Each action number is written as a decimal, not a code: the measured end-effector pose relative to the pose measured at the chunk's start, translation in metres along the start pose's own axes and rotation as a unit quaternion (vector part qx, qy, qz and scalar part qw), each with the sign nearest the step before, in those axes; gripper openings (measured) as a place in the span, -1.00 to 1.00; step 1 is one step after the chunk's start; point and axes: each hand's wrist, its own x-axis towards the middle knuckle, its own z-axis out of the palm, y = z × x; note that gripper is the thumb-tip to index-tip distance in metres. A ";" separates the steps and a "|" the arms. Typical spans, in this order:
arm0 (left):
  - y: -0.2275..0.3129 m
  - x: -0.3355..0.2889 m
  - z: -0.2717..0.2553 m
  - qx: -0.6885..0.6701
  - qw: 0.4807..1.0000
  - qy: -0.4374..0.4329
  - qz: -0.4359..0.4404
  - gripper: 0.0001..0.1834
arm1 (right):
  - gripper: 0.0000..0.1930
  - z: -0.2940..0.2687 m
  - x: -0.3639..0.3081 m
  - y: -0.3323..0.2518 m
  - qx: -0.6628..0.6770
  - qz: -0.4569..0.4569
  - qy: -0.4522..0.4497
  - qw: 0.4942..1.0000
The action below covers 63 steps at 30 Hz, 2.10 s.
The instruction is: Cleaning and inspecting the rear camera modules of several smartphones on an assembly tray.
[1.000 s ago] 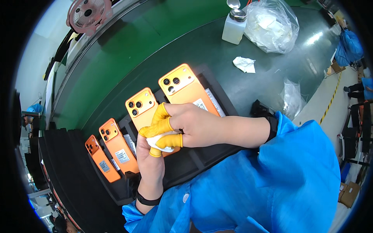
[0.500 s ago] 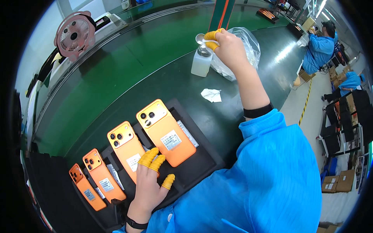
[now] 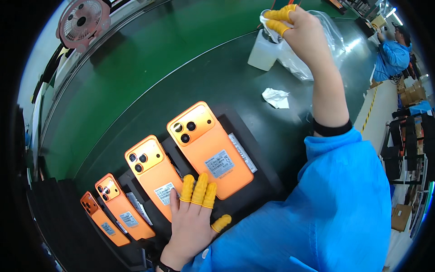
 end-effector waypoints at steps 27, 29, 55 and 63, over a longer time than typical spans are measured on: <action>-0.002 -0.003 0.001 0.030 1.000 -0.004 0.006 -0.48 | -0.87 0.055 -0.053 -0.108 0.224 -0.394 -0.280 0.846; -0.003 -0.003 0.001 0.017 1.000 -0.002 -0.002 -0.49 | -0.89 0.052 -0.044 -0.099 0.257 -0.401 -0.305 0.825; 0.004 -0.027 -0.009 0.093 0.980 0.118 -0.132 -0.21 | -0.80 0.059 -0.054 -0.190 0.162 -0.341 -0.154 0.913; -0.015 -0.048 0.009 0.163 0.946 0.129 -0.247 -0.17 | -0.86 0.098 -0.087 -0.212 0.195 -0.388 -0.108 0.894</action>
